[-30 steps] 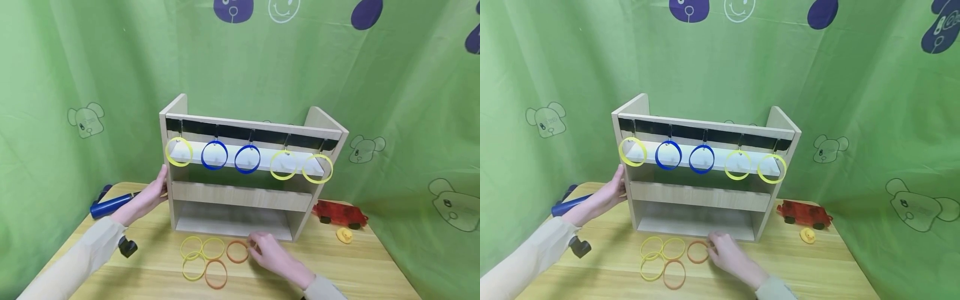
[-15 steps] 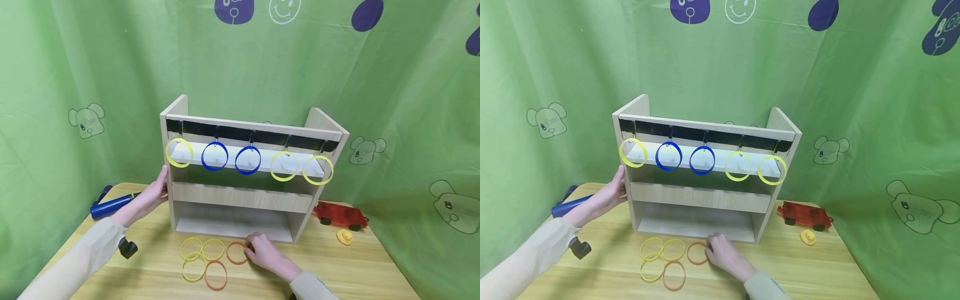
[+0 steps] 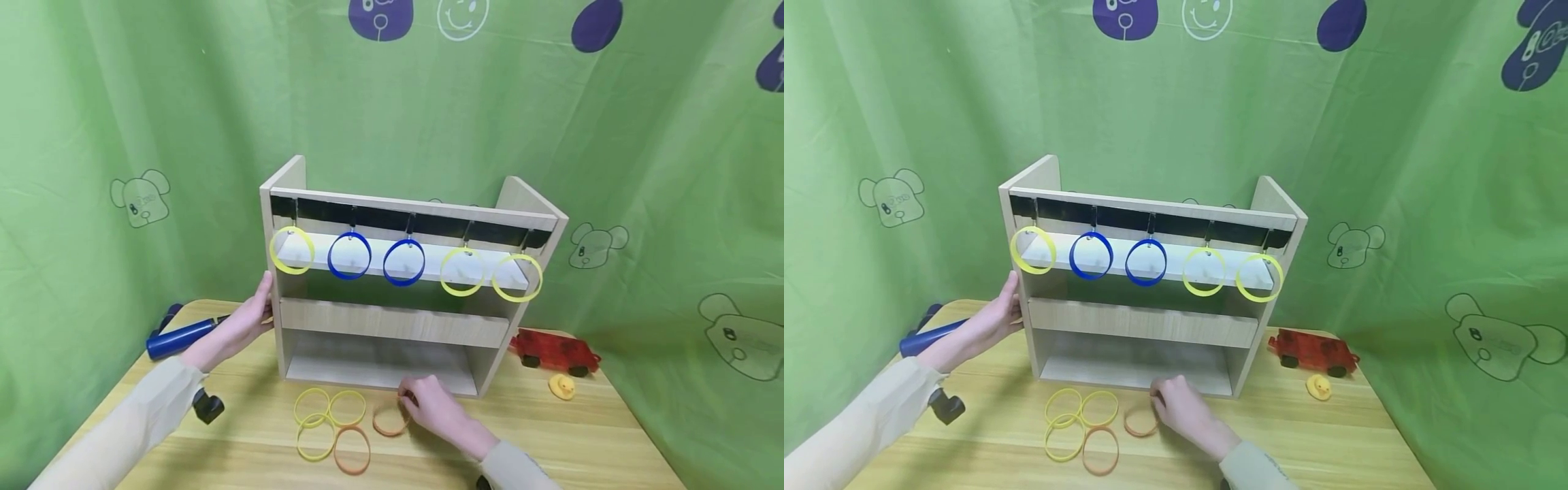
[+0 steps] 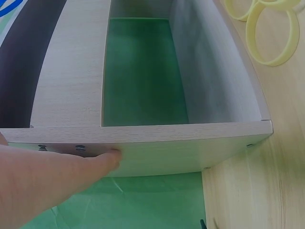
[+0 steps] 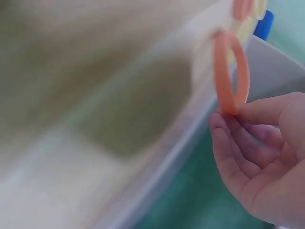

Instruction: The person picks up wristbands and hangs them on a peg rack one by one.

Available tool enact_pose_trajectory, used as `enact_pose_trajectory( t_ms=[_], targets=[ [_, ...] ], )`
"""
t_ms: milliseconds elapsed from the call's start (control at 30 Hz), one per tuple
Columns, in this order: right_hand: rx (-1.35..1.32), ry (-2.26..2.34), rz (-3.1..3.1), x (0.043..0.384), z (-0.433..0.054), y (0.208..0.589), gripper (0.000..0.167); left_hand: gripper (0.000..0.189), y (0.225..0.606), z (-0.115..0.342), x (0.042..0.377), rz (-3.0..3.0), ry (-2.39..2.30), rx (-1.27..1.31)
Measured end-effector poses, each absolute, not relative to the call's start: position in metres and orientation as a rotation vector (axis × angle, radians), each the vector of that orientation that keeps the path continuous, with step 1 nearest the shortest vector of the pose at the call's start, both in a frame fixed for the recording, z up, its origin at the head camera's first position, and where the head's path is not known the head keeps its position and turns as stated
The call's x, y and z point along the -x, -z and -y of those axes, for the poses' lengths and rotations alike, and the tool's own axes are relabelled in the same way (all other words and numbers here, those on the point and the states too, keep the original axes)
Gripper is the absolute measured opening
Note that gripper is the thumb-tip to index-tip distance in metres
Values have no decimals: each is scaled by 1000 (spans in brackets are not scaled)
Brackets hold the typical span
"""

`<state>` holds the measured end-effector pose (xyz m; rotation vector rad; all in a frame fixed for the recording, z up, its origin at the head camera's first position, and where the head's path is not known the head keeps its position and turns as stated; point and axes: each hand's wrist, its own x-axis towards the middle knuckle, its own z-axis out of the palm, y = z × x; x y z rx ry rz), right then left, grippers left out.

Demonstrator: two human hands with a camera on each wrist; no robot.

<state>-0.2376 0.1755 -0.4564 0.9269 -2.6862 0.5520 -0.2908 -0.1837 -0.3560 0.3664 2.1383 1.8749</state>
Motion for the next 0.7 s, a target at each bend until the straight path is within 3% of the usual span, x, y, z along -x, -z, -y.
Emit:
enact_pose_trajectory(
  t_ms=[300, 700],
  targets=[
    [-1044, -450, 2449, 233, -165, 416, 13, 94, 357, 187, 292, -2128, -1868, -386],
    [-1187, -366, 2308, 223, -137, 333, 8, 91, 359, 189, 293, -2136, -1840, -410]
  ],
)
